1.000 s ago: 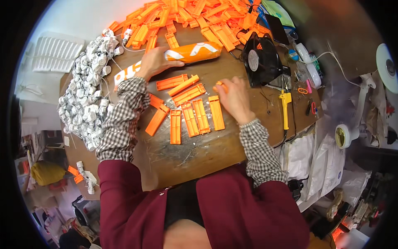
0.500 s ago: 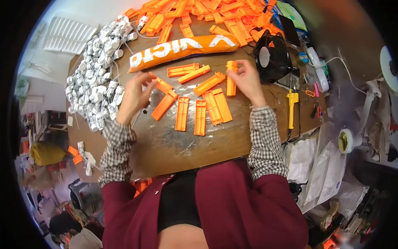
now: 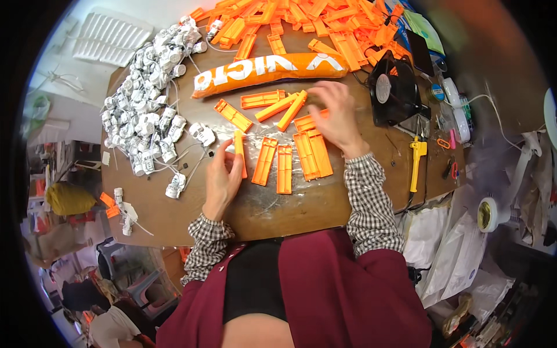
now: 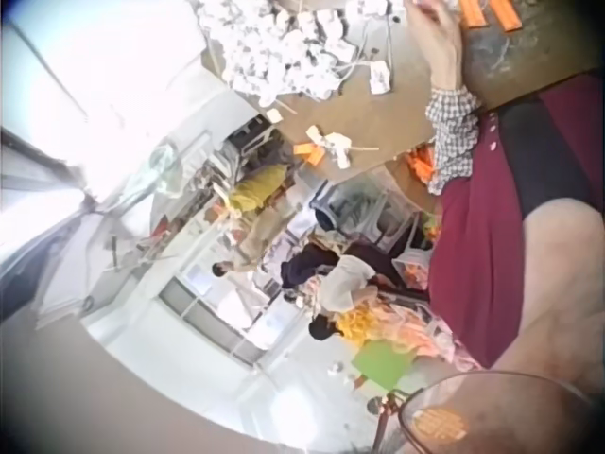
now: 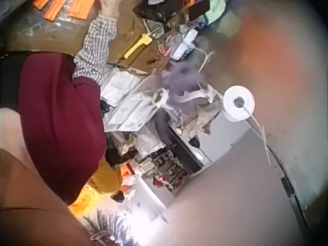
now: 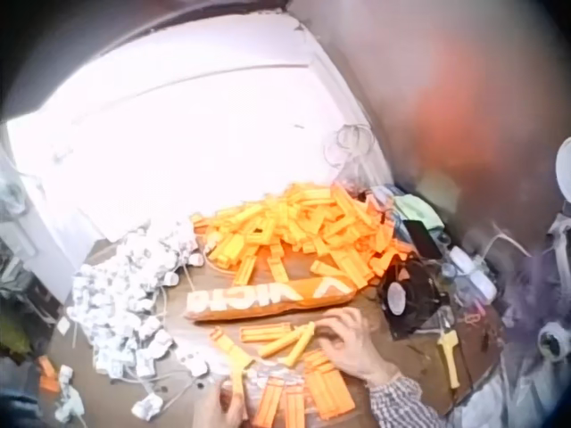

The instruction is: The person attaches components to small plastic pieces using a handheld hot tool, then arranges and aligns rows of orange plastic parts on the workbench by hand.

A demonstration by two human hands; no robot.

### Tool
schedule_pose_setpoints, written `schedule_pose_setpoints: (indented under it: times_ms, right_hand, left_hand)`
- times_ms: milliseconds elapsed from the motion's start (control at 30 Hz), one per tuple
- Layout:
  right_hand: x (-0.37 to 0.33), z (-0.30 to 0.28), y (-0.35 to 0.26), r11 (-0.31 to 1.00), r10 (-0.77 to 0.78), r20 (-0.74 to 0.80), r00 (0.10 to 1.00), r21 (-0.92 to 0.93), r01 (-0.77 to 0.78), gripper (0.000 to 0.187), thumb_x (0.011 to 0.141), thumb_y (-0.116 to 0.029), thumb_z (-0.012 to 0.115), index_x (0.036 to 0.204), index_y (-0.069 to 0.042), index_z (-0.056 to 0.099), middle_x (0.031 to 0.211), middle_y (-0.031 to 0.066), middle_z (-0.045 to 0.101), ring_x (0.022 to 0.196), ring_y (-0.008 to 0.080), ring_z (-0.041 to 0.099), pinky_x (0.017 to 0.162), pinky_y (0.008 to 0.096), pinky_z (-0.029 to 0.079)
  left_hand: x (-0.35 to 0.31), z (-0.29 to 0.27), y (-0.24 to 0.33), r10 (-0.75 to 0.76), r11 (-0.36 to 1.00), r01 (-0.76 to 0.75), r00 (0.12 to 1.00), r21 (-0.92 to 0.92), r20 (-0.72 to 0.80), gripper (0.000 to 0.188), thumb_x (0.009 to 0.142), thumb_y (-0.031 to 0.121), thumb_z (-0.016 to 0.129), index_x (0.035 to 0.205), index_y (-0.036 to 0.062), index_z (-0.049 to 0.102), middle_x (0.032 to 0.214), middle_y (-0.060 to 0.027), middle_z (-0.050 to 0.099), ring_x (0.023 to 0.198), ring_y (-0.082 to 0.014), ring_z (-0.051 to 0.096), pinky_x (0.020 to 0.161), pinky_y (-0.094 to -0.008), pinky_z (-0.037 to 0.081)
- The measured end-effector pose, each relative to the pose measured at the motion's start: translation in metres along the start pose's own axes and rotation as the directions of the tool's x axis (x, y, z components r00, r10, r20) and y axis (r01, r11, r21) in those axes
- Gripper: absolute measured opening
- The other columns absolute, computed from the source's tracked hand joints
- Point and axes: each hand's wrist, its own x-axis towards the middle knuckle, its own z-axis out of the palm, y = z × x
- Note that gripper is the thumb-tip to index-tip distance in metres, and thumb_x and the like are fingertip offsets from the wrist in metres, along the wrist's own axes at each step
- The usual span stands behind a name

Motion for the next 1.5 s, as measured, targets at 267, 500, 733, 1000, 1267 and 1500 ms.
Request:
schedule_pose_setpoints:
  times_ms: [267,500,733,1000,1267,1500]
  right_hand:
    - [0.026,0.016,-0.019,0.977,-0.211,0.466,0.859,0.120,0.175,0.018,0.085,-0.013,0.074,0.102,-0.009,0.068,0.105,0.0036,0.063,0.113,0.0254,0.053,0.098,0.0436,0.038]
    - [0.011,0.041,-0.020,0.995,-0.105,0.417,0.903,0.045,0.094,0.012,0.085,-0.013,0.076,0.094,-0.008,0.070,0.105,0.0053,0.065,0.106,0.0255,0.059,0.090,0.0410,0.043]
    - [0.032,0.048,-0.043,0.967,-0.102,0.269,0.958,0.252,0.032,0.020,0.089,-0.015,0.073,0.104,-0.002,0.075,0.101,0.0117,0.069,0.097,0.0304,0.062,0.086,0.0429,0.051]
    - [0.079,0.109,-0.082,0.924,-0.369,0.230,0.901,0.195,0.329,0.026,0.089,-0.019,0.076,0.109,-0.003,0.073,0.096,0.0109,0.068,0.101,0.0297,0.060,0.088,0.0405,0.052]
    - [0.049,0.116,-0.117,0.952,-0.278,0.392,0.877,0.233,0.198,0.040,0.088,-0.023,0.077,0.120,-0.002,0.067,0.083,0.0188,0.070,0.078,0.0367,0.066,0.073,0.0457,0.054]
    - [0.051,0.084,-0.091,0.919,-0.029,0.254,0.967,0.388,-0.074,0.017,0.095,-0.014,0.069,0.104,-0.001,0.076,0.079,0.0143,0.073,0.066,0.0195,0.069,0.063,0.0322,0.054]
  left_hand:
    - [0.040,-0.016,-0.025,0.100,0.977,-0.065,0.981,0.204,-0.168,0.024,0.102,0.009,0.055,0.119,-0.0053,0.063,0.101,-0.0314,0.069,0.090,-0.0478,0.066,0.080,-0.0534,0.051]
    - [0.053,-0.009,-0.038,0.206,0.965,-0.155,0.948,0.211,-0.244,0.024,0.099,0.004,0.060,0.121,-0.0055,0.063,0.106,-0.0273,0.064,0.094,-0.0459,0.064,0.082,-0.0513,0.052]
    - [0.068,-0.040,-0.075,0.249,0.928,-0.113,0.897,0.354,-0.365,0.029,0.098,0.006,0.063,0.124,-0.0075,0.061,0.109,-0.0264,0.061,0.093,-0.0416,0.064,0.081,-0.0481,0.052]
    - [0.046,-0.018,-0.045,0.105,0.980,-0.047,0.948,0.194,-0.301,0.058,0.089,0.023,0.081,0.131,-0.0076,0.055,0.094,-0.0181,0.065,0.083,-0.0329,0.064,0.076,-0.0424,0.052]
    - [0.037,-0.035,-0.049,0.015,0.993,0.019,0.960,0.120,-0.280,0.058,0.089,0.016,0.082,0.136,-0.0055,0.055,0.087,-0.0103,0.067,0.070,-0.0171,0.066,0.064,-0.0322,0.054]
    - [0.040,-0.051,-0.023,0.155,0.976,-0.133,0.981,0.172,-0.119,0.035,0.091,0.002,0.072,0.125,-0.0008,0.065,0.115,-0.0184,0.066,0.082,-0.0257,0.068,0.071,-0.0389,0.054]
